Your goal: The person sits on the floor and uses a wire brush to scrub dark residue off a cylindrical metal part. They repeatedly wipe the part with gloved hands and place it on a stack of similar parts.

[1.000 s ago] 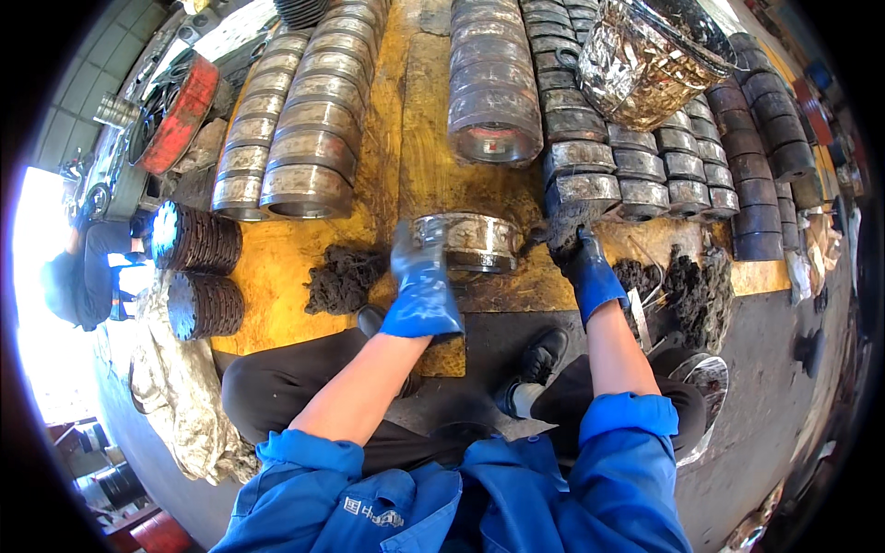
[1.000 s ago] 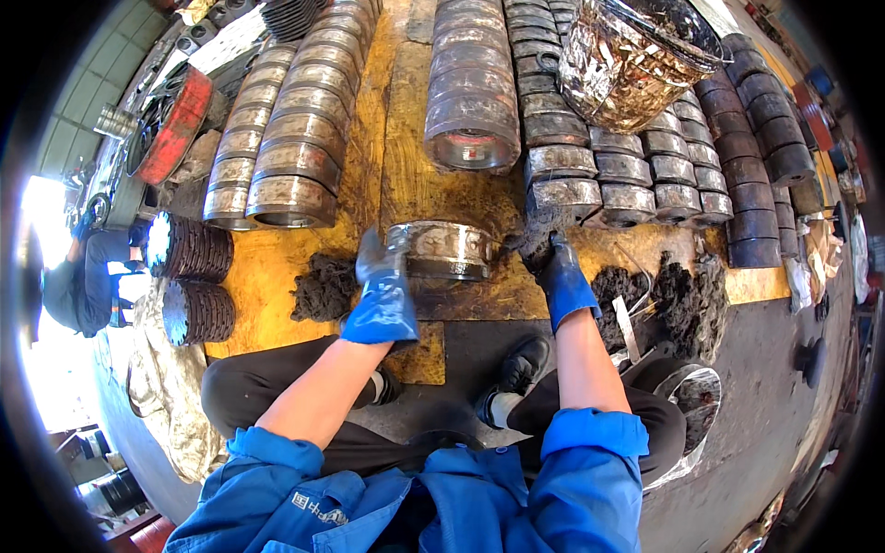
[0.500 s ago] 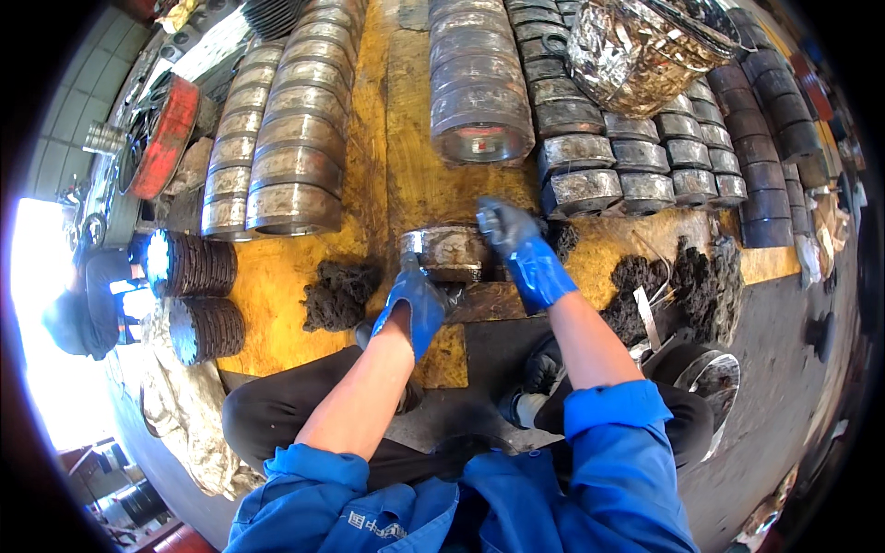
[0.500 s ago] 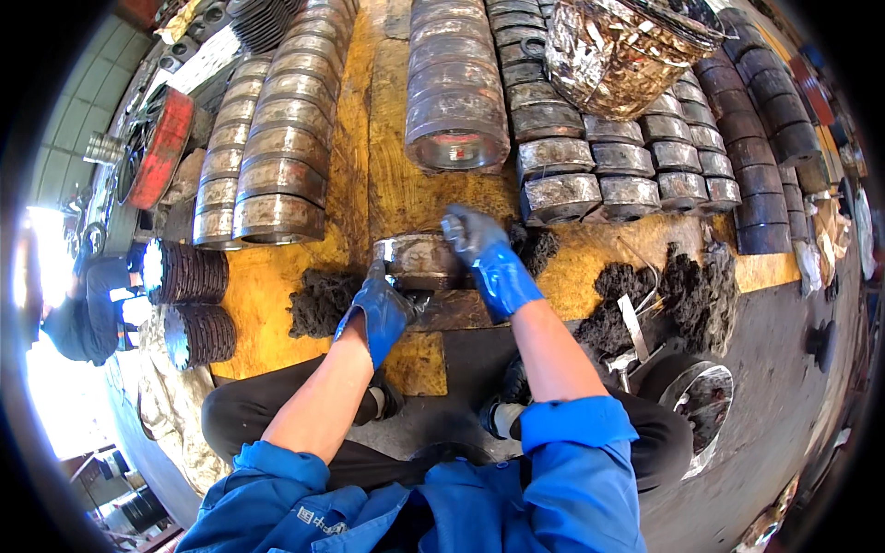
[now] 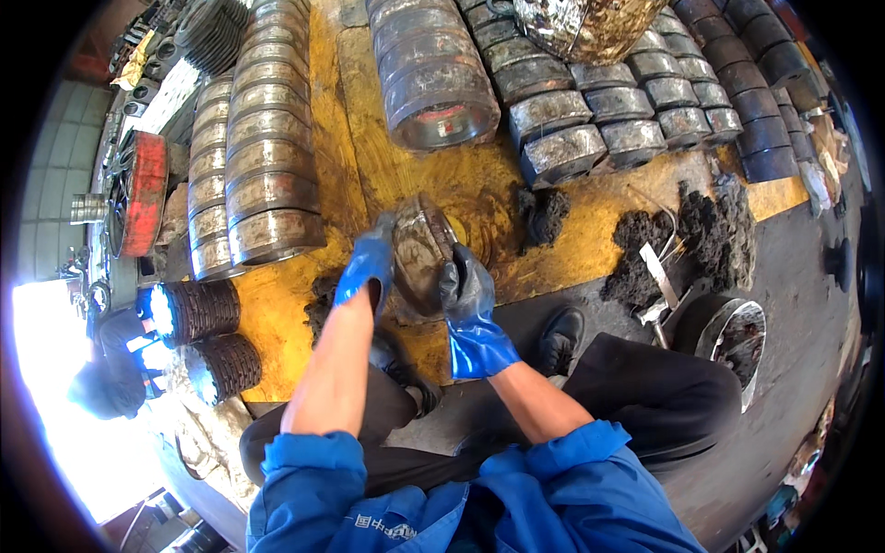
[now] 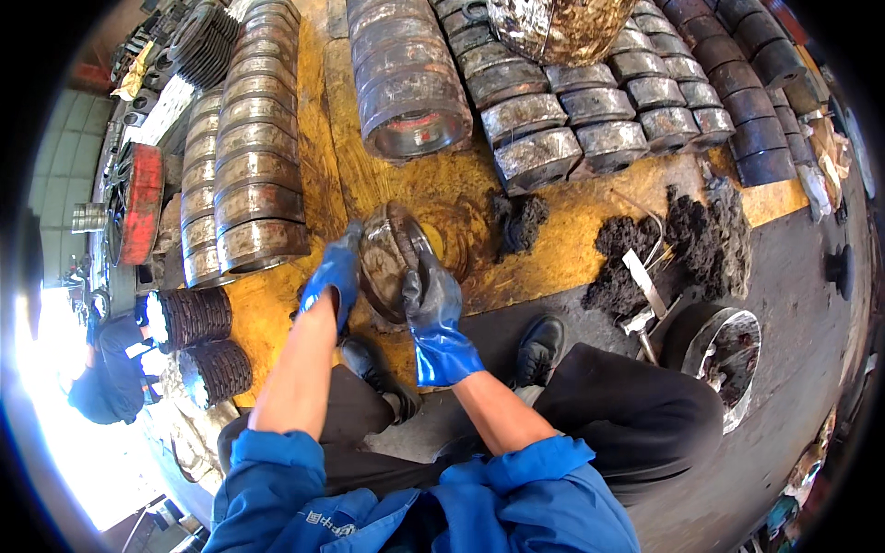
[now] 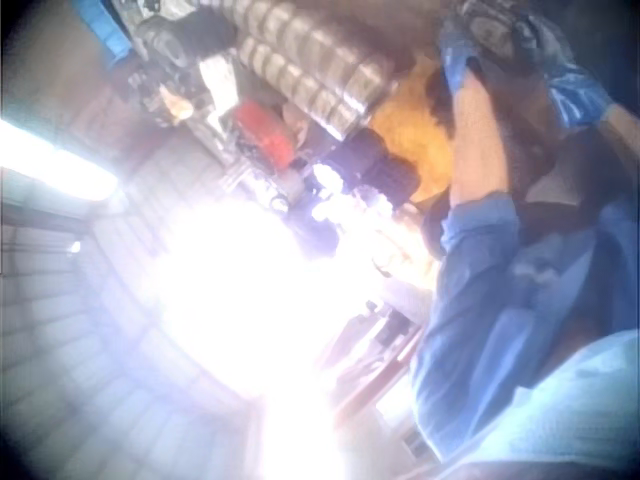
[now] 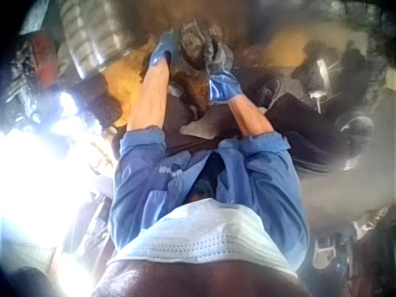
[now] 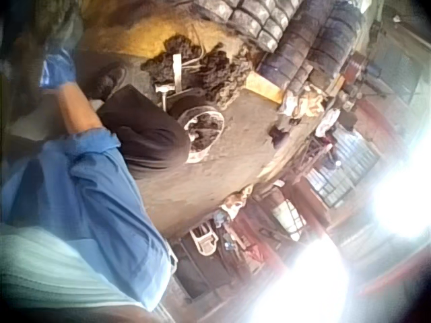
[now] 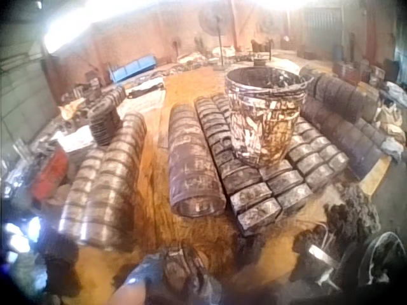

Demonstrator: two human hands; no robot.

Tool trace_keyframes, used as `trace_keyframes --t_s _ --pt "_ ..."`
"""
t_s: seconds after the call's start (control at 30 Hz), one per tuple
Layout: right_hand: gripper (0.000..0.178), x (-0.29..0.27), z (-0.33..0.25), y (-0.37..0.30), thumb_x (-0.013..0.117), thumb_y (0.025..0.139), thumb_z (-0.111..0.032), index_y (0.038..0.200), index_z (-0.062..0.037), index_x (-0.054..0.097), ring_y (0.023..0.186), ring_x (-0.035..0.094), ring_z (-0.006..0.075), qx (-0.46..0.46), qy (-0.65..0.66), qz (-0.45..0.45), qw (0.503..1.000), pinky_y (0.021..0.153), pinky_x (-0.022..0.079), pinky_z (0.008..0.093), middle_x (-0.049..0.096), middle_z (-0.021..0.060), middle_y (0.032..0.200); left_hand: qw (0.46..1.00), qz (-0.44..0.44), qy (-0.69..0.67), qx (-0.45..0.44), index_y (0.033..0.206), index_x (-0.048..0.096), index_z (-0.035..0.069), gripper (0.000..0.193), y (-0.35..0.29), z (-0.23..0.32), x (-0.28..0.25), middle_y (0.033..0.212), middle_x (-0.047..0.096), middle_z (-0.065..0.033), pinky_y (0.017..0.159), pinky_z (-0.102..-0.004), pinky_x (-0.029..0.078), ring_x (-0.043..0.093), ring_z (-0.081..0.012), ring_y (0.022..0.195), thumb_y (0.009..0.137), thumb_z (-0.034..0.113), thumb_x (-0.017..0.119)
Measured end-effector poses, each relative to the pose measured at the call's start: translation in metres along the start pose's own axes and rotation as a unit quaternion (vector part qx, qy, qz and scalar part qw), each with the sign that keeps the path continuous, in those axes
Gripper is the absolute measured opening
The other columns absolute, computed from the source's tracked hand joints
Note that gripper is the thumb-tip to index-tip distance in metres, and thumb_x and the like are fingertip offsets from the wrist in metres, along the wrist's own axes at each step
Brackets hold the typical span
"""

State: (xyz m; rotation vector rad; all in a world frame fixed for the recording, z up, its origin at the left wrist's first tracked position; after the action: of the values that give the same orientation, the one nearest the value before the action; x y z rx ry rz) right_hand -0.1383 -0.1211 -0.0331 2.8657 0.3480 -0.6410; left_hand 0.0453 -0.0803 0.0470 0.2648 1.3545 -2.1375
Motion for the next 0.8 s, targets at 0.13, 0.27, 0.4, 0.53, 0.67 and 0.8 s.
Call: trace_keyframes --t_s 0.13,0.27,0.4,0.53,0.67,0.8 --pt "0.046 -0.029 0.028 0.032 0.063 0.097 -0.037 0.132 -0.0071 0.063 0.114 0.064 0.0370 -0.019 -0.192 0.019 0.981 0.097 0.050 0.0509 0.066 0.0196 0.127 0.994 0.072 -0.040 0.077 0.135 0.063 -0.001 0.047 0.031 0.003 -0.015 0.119 0.071 -0.0156 0.085 -0.0401 0.053 0.065 -0.0281 0.095 0.102 0.032 0.067" --pt "0.065 -0.053 0.091 0.086 0.067 0.092 -0.045 0.146 -0.0131 0.053 0.136 0.050 0.0367 0.025 -0.421 -0.017 0.907 0.114 0.038 0.0549 0.050 0.0171 0.151 0.901 0.168 -0.319 0.241 0.121 0.066 -0.006 0.021 0.100 -0.069 -0.005 0.098 0.067 -0.0048 0.078 -0.0270 0.054 0.060 -0.0122 0.084 0.105 0.006 0.059" --pt "0.064 -0.043 0.144 0.121 0.066 0.092 -0.044 0.148 -0.0149 0.050 0.140 0.047 0.0364 -0.029 -0.427 -0.078 0.900 0.106 0.045 0.0547 0.050 0.0145 0.152 0.878 0.176 -0.354 0.268 0.121 0.065 -0.006 0.020 0.088 -0.063 -0.006 0.101 0.066 -0.0016 0.079 -0.0259 0.052 0.057 -0.0092 0.087 0.104 0.005 0.061" --pt "0.045 -0.041 0.212 0.133 0.070 0.087 -0.031 0.130 -0.0174 0.063 0.123 0.061 0.0367 0.031 -0.476 -0.065 0.877 0.087 0.056 0.0495 0.062 0.0105 0.136 0.910 0.180 -0.267 0.262 0.121 0.065 -0.004 0.020 0.066 -0.046 0.014 0.100 0.065 -0.0007 0.079 -0.0266 0.052 0.055 -0.0090 0.084 0.105 0.008 0.061" --pt "0.033 -0.040 0.154 0.142 0.067 0.086 -0.011 0.119 -0.0102 0.069 0.098 0.072 0.0384 0.120 -0.174 -0.062 0.976 0.089 0.057 0.0448 0.074 0.0156 0.106 0.898 0.163 -0.324 0.248 0.121 0.064 -0.004 0.023 0.064 -0.047 0.005 0.103 0.066 -0.0018 0.079 -0.0275 0.052 0.056 -0.0100 0.084 0.105 0.012 0.062" --pt "0.038 -0.019 0.083 0.111 0.067 0.084 0.003 0.121 -0.0063 0.069 0.098 0.073 0.0283 0.097 0.071 -0.018 0.993 0.084 0.060 0.0373 0.074 0.0159 0.109 0.903 0.201 -0.258 0.278 0.122 0.065 -0.002 0.023 0.072 -0.045 -0.001 0.105 0.068 -0.0029 0.080 -0.0301 0.053 0.059 -0.0117 0.087 0.106 0.014 0.060"
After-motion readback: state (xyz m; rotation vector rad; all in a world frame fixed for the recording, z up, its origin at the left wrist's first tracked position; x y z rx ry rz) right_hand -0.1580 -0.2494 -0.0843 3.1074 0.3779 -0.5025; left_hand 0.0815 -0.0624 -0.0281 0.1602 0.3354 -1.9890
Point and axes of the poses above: each hand's wrist, its own y-axis towards the middle knuckle, its own x-axis out of the palm, z = x × y, the point moved 8 cm from there along y, towards the middle knuckle
